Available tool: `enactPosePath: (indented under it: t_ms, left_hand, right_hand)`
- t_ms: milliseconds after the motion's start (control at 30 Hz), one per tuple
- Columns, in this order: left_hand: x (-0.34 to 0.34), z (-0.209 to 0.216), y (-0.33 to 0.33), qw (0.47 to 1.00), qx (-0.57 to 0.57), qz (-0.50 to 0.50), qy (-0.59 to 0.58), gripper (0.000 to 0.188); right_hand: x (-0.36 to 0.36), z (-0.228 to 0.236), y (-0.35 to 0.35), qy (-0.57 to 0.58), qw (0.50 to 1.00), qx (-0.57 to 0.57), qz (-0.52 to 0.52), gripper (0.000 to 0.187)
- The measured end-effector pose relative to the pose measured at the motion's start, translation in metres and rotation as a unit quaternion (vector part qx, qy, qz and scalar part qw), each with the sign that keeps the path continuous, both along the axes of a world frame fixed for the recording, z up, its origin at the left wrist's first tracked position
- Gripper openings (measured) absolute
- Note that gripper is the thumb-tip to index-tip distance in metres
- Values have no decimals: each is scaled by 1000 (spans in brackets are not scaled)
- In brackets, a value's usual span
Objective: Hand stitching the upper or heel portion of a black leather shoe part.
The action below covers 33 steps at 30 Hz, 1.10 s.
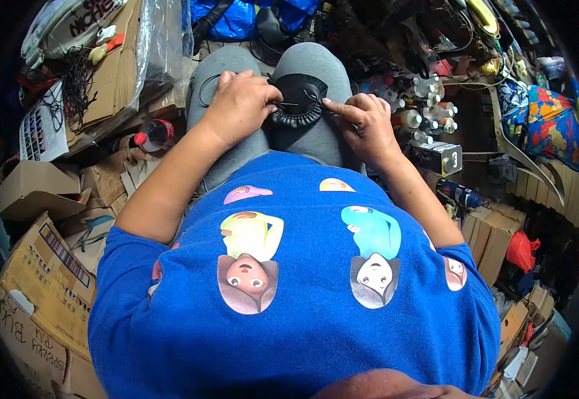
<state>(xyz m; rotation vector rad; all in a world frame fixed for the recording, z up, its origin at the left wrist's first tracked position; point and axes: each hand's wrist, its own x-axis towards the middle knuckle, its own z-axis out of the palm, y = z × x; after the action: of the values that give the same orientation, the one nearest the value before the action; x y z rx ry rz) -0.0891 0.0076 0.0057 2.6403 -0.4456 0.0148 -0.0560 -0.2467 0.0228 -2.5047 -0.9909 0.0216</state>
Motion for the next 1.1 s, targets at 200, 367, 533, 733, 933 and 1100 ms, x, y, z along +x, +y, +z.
enactPosePath:
  t_ms: [200,367,533,733,933,1100]
  left_hand:
    - [5,1,1,993,-32,18,-115,13]
    - [-1,5,-6,997,-21,23,-66,14]
    - [8,1,-10,993,-74,33,-82,18]
    - [22,-14,-6,973,-230,-30,-10,25]
    - [23,-14,-6,979,-199,-14,29,18]
    - [23,-15,-7,983,-179,-12,28,19]
  right_hand:
    - [-4,-3,4,-28,999,-27,11,34]
    - [-2,-3,1,-18,1000,-14,15,35]
    - [15,5,-2,236,970,62,-18,42]
    - [47,3,-5,344,937,57,19,48]
    - [55,0,-3,355,931,75,46,49]
    - [58,-3,-4,365,927,71,43,34]
